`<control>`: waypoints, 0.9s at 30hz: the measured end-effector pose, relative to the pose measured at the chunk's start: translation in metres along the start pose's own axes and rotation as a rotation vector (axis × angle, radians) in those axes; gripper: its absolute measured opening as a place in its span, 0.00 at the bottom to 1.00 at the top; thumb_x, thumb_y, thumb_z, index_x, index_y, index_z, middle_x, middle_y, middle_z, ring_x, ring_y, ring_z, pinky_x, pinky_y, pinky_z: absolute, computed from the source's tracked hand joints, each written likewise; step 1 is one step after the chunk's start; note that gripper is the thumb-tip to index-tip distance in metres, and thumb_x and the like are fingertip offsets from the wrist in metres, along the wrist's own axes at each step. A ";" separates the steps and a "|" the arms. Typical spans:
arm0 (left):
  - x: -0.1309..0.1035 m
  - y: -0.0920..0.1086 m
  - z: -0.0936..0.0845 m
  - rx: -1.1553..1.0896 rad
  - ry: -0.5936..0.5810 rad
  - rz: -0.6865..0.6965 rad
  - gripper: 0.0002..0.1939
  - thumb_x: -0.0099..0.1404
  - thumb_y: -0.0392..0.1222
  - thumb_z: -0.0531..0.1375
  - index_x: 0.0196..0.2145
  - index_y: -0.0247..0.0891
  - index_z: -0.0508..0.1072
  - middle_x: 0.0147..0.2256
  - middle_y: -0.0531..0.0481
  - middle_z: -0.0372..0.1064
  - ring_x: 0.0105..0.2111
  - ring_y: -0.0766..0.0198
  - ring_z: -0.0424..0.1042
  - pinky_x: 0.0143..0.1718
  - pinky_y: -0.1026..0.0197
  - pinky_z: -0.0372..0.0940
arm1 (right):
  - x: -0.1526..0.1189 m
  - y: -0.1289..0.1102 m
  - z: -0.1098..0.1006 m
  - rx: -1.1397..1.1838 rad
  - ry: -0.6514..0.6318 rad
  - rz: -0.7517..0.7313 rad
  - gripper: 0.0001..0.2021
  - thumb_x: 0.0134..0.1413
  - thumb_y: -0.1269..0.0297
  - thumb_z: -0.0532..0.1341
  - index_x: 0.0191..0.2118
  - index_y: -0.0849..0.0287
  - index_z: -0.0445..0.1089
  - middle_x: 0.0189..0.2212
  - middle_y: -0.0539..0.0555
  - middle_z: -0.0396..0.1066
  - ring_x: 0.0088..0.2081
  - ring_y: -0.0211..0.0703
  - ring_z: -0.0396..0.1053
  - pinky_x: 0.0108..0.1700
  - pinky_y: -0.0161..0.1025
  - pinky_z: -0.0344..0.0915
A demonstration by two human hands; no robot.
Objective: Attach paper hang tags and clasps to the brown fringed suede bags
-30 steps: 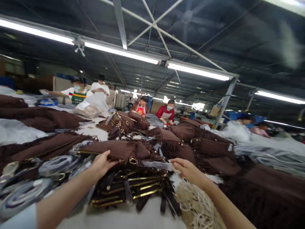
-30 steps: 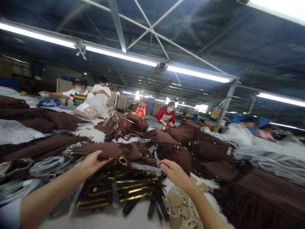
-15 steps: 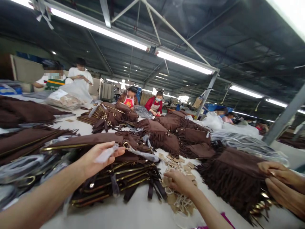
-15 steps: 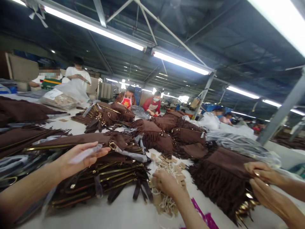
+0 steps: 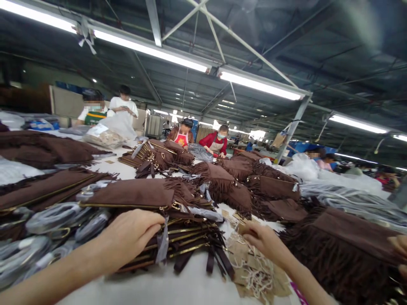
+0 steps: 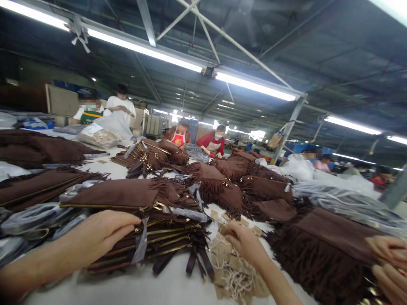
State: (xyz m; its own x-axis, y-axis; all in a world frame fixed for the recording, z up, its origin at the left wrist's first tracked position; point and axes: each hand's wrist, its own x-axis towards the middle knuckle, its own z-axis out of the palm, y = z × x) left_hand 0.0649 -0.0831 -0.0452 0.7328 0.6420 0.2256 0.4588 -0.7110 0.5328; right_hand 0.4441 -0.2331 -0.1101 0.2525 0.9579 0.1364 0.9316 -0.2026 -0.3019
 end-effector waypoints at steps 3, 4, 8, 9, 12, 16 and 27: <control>0.019 0.021 0.004 -0.143 0.032 0.137 0.18 0.64 0.41 0.51 0.43 0.44 0.78 0.47 0.49 0.75 0.47 0.54 0.71 0.52 0.56 0.61 | -0.001 -0.022 -0.040 0.198 -0.059 -0.066 0.08 0.57 0.60 0.55 0.38 0.58 0.68 0.28 0.49 0.68 0.31 0.41 0.66 0.32 0.35 0.61; 0.027 0.029 0.010 -0.245 0.003 0.150 0.21 0.60 0.38 0.51 0.47 0.43 0.76 0.52 0.50 0.72 0.48 0.54 0.70 0.52 0.56 0.62 | -0.001 -0.035 -0.052 0.304 -0.095 -0.084 0.10 0.57 0.57 0.56 0.38 0.58 0.67 0.28 0.48 0.68 0.29 0.39 0.65 0.31 0.34 0.61; 0.058 0.056 0.056 -0.802 -0.236 0.064 0.45 0.43 0.29 0.53 0.62 0.42 0.61 0.62 0.44 0.59 0.50 0.55 0.70 0.46 0.57 0.66 | 0.006 -0.088 -0.079 0.743 -0.210 -0.111 0.13 0.51 0.57 0.64 0.36 0.61 0.66 0.24 0.45 0.64 0.23 0.32 0.59 0.25 0.30 0.53; 0.065 0.061 0.068 -0.950 -0.277 0.066 0.46 0.41 0.29 0.54 0.62 0.41 0.60 0.62 0.43 0.59 0.51 0.55 0.69 0.44 0.58 0.66 | 0.008 -0.097 -0.081 0.768 -0.208 -0.119 0.13 0.50 0.57 0.65 0.36 0.61 0.66 0.24 0.45 0.64 0.23 0.31 0.58 0.25 0.30 0.52; 0.073 0.068 0.096 -1.285 -0.418 0.021 0.35 0.44 0.33 0.59 0.54 0.39 0.66 0.49 0.41 0.71 0.40 0.60 0.73 0.29 0.65 0.63 | 0.012 -0.105 -0.079 0.786 -0.180 -0.123 0.12 0.51 0.59 0.65 0.38 0.61 0.67 0.23 0.44 0.63 0.22 0.31 0.57 0.25 0.30 0.52; 0.062 0.047 0.102 -1.225 -0.484 -0.122 0.14 0.47 0.43 0.62 0.32 0.33 0.72 0.18 0.57 0.63 0.14 0.74 0.54 0.15 0.68 0.41 | 0.005 -0.085 -0.072 0.780 -0.143 -0.106 0.12 0.52 0.59 0.64 0.39 0.61 0.67 0.23 0.44 0.63 0.23 0.32 0.57 0.26 0.31 0.52; 0.053 0.050 0.095 -1.143 -0.328 0.017 0.29 0.44 0.34 0.60 0.48 0.38 0.68 0.28 0.56 0.69 0.23 0.72 0.61 0.22 0.67 0.49 | -0.002 -0.115 -0.056 0.779 -0.215 -0.169 0.08 0.53 0.61 0.62 0.35 0.60 0.67 0.25 0.45 0.60 0.26 0.34 0.56 0.28 0.32 0.53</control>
State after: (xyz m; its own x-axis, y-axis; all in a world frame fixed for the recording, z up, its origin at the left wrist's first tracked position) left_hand 0.1742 -0.1124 -0.0841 0.9045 0.4123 0.1089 -0.1444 0.0558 0.9879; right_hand 0.3514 -0.2232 -0.0234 -0.0044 0.9969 0.0788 0.4840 0.0711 -0.8722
